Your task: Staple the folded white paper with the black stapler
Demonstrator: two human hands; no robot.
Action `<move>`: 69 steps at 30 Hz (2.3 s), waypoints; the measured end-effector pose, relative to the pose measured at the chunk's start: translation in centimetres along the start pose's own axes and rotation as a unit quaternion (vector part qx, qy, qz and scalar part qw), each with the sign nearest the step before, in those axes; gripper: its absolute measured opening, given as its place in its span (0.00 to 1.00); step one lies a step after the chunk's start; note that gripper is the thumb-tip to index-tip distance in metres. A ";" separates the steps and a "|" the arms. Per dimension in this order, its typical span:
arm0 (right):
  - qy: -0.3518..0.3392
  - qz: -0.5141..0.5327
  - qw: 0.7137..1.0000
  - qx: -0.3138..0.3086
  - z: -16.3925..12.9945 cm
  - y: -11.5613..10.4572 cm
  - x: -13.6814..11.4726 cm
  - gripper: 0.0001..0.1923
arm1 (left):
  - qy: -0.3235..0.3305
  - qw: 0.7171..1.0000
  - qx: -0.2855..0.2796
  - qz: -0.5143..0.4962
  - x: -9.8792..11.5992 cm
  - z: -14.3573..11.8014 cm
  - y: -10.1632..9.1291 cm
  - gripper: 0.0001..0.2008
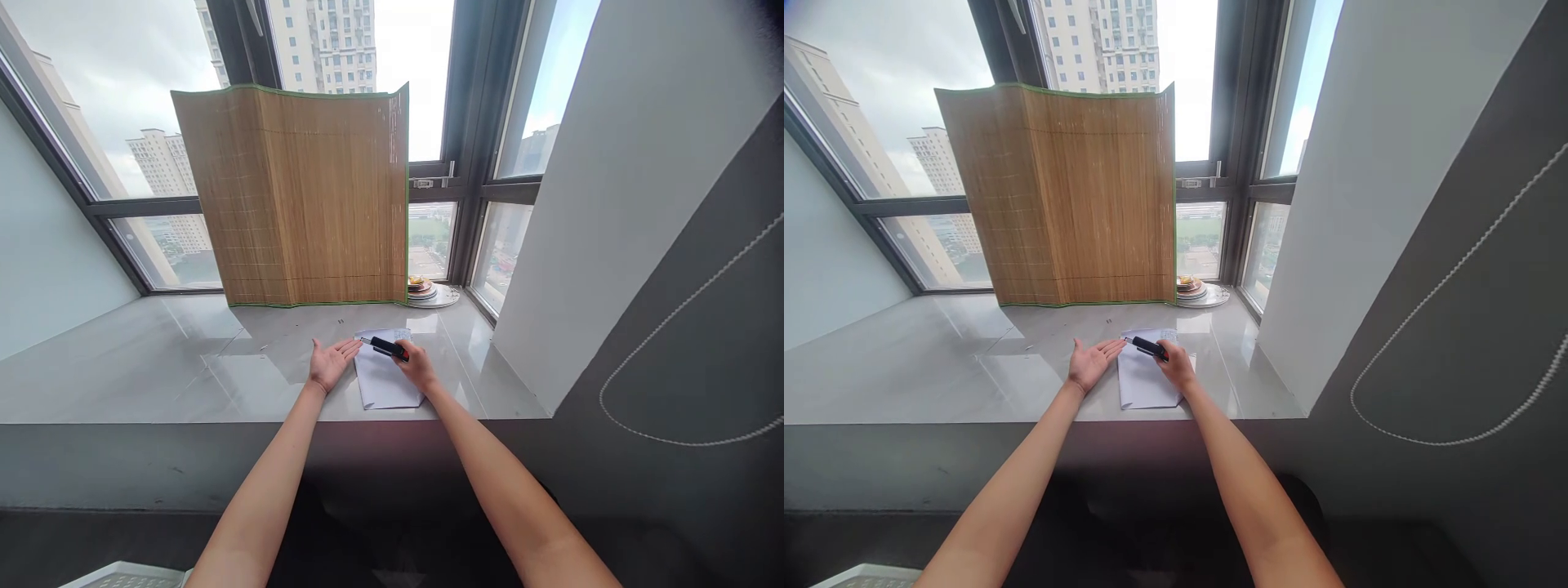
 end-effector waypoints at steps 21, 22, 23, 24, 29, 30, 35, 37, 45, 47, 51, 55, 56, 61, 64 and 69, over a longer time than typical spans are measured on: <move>-0.325 -0.067 0.943 0.007 -1.5 -1.0 -4.5 0.21 | -0.088 0.996 0.008 0.018 -1.1 0.0 -0.4 0.41; -0.320 -0.066 0.945 0.013 -1.5 -1.1 -4.4 0.21 | -0.088 0.996 0.005 0.021 -1.2 0.1 -0.4 0.40; -0.315 -0.063 0.947 0.017 -1.4 -1.1 -4.3 0.21 | -0.088 0.996 0.001 0.023 -1.2 0.1 -0.5 0.40; -0.310 -0.059 0.949 0.021 -1.3 -1.1 -4.1 0.21 | -0.087 0.996 -0.003 0.025 -1.2 0.2 -0.5 0.39; -0.294 -0.037 0.954 0.049 -1.2 -1.2 -3.8 0.21 | -0.089 0.995 -0.028 0.031 -1.3 0.4 -0.8 0.35; -0.285 -0.029 0.957 0.054 -1.1 -1.3 -3.7 0.21 | -0.088 0.995 -0.034 0.031 -1.3 0.4 -0.8 0.34; -0.109 0.005 0.988 0.110 -0.6 -2.1 -2.2 0.15 | -0.023 0.998 -0.003 0.052 -0.9 0.6 -1.2 0.23; -0.040 0.009 0.994 0.106 -0.5 -2.2 -1.5 0.15 | 0.030 0.995 0.040 0.085 -0.8 0.8 -1.4 0.19; 0.018 0.016 1.000 -0.004 0.0 -0.8 -0.4 0.11 | 0.185 0.919 0.054 0.344 -1.9 0.3 0.0 0.22; 0.027 0.007 0.999 -0.020 0.1 -0.4 -0.1 0.10 | 0.176 0.905 0.004 0.386 -2.2 -0.1 0.6 0.25; -0.036 0.005 0.999 0.013 0.0 -1.0 -1.1 0.13 | 0.165 0.882 -0.058 0.437 -2.6 -0.7 1.1 0.24; -0.194 -0.042 0.978 0.056 -1.2 -2.1 -4.3 0.11 | 0.176 0.879 -0.076 0.437 -2.5 -1.0 1.4 0.23; -0.240 -0.050 0.969 0.037 -1.7 -2.0 -5.0 0.10 | 0.181 0.877 -0.083 0.437 -2.5 -1.1 1.5 0.22; -0.367 -0.061 0.928 -0.025 -3.1 -1.0 -6.9 0.07 | 0.194 0.858 -0.130 0.458 -2.4 -1.8 2.2 0.20; -0.375 -0.062 0.925 -0.023 -3.0 -0.8 -7.1 0.08 | 0.181 0.852 -0.139 0.470 -2.5 -2.0 2.4 0.21; -0.351 -0.056 0.935 0.014 -2.5 -1.6 -6.8 0.08 | 0.144 0.880 -0.105 0.441 -2.5 -1.4 1.9 0.25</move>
Point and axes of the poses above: each hand's wrist, its own z-axis towards the middle knuckle, its own y-axis out of the palm, x = y × z, the point moved 4 cm from there along z, towards the middle knuckle, and after that the axes turned 12 degrees about x, right-handed, at the moved point
